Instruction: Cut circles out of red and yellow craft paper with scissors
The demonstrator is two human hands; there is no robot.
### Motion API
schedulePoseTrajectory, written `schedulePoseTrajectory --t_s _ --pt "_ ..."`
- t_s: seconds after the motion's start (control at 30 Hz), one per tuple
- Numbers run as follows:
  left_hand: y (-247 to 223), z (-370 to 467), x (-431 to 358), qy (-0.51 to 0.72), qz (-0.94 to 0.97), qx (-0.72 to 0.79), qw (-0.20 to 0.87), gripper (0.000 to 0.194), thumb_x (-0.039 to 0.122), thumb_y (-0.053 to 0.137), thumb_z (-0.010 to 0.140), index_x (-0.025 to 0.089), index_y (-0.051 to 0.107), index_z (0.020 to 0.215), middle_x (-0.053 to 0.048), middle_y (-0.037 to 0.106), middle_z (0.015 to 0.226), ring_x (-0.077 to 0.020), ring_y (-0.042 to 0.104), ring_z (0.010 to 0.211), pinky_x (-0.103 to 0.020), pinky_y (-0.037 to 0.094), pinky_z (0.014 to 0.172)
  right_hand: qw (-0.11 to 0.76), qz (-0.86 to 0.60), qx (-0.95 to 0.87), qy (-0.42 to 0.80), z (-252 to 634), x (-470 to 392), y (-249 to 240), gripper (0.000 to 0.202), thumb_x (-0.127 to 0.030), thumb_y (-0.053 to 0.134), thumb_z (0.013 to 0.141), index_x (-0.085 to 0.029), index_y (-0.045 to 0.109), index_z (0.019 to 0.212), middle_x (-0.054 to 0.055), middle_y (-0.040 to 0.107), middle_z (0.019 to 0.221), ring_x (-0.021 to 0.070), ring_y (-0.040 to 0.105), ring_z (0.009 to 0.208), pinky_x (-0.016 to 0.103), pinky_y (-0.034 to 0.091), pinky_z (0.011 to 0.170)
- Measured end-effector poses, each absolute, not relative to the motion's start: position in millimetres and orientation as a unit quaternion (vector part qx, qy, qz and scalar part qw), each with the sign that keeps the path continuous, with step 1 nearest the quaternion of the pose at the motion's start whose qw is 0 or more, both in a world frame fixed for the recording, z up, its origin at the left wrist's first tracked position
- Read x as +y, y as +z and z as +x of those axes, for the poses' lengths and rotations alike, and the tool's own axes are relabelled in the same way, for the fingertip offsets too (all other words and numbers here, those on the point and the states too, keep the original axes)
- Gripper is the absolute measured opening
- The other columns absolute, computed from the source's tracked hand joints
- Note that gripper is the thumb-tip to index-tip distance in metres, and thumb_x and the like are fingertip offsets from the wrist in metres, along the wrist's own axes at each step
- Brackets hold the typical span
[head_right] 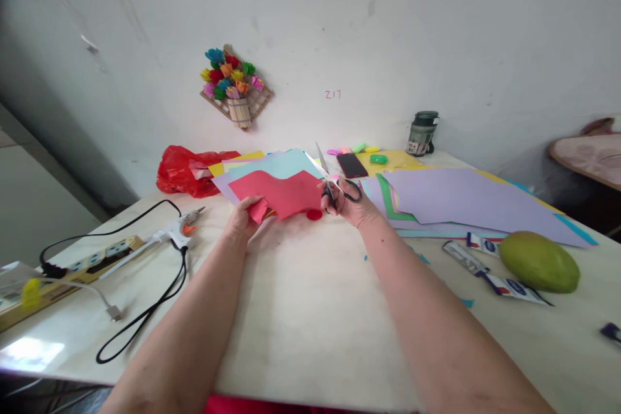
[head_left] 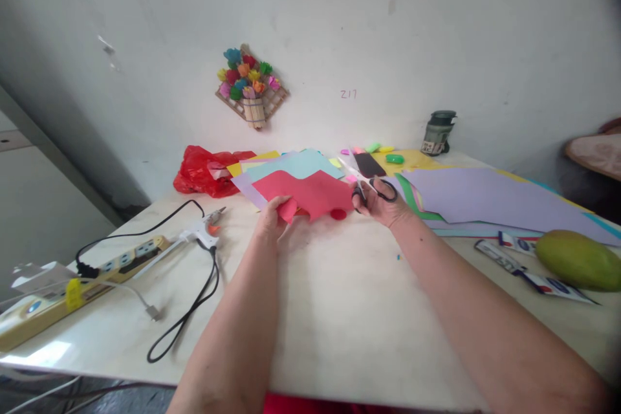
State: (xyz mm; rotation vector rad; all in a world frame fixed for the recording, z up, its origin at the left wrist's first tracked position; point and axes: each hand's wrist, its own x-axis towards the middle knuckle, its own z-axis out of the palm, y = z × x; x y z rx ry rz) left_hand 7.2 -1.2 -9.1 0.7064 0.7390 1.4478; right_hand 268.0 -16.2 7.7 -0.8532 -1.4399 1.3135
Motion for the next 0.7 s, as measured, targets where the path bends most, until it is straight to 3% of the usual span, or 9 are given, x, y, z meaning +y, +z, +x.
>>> schedulePoseTrajectory --t_s 0.23,0.47,0.7 --pt "-6 8 -8 0.604 0.318 0.342 0.646 0.015 0.011 0.067 0.057 0.016 0.057 0.066 0.001 0.060 0.057 -0.0095 0.057 0.048 -0.019 0.043 0.045 0.480 -0.342 -0.590 0.551 254 -8 -3 0.057 -0.064 0.060 0.075 -0.015 0.061 0.104 0.012 0.074 0.084 0.0150 0.062 0.050 0.025 0.043 0.045" --pt "-8 10 -13 0.567 0.382 0.320 0.656 0.024 0.012 0.075 0.056 0.014 0.061 0.075 -0.003 0.068 0.068 -0.0140 0.063 0.057 -0.025 0.051 0.058 0.423 -0.390 -0.591 0.565 241 -12 -8 0.046 -0.054 0.066 0.076 -0.015 0.064 0.101 0.013 0.074 0.087 0.0156 0.066 0.051 0.021 0.040 0.035" --pt "-10 9 -9 0.560 0.402 0.322 0.649 0.028 0.016 0.079 0.058 0.013 0.063 0.081 -0.005 0.069 0.069 -0.0152 0.064 0.057 -0.026 0.053 0.056 0.397 -0.426 -0.593 0.557 236 -12 -15 0.045 -0.054 0.067 0.077 -0.016 0.065 0.100 0.012 0.074 0.084 0.0155 0.067 0.051 0.020 0.038 0.034"
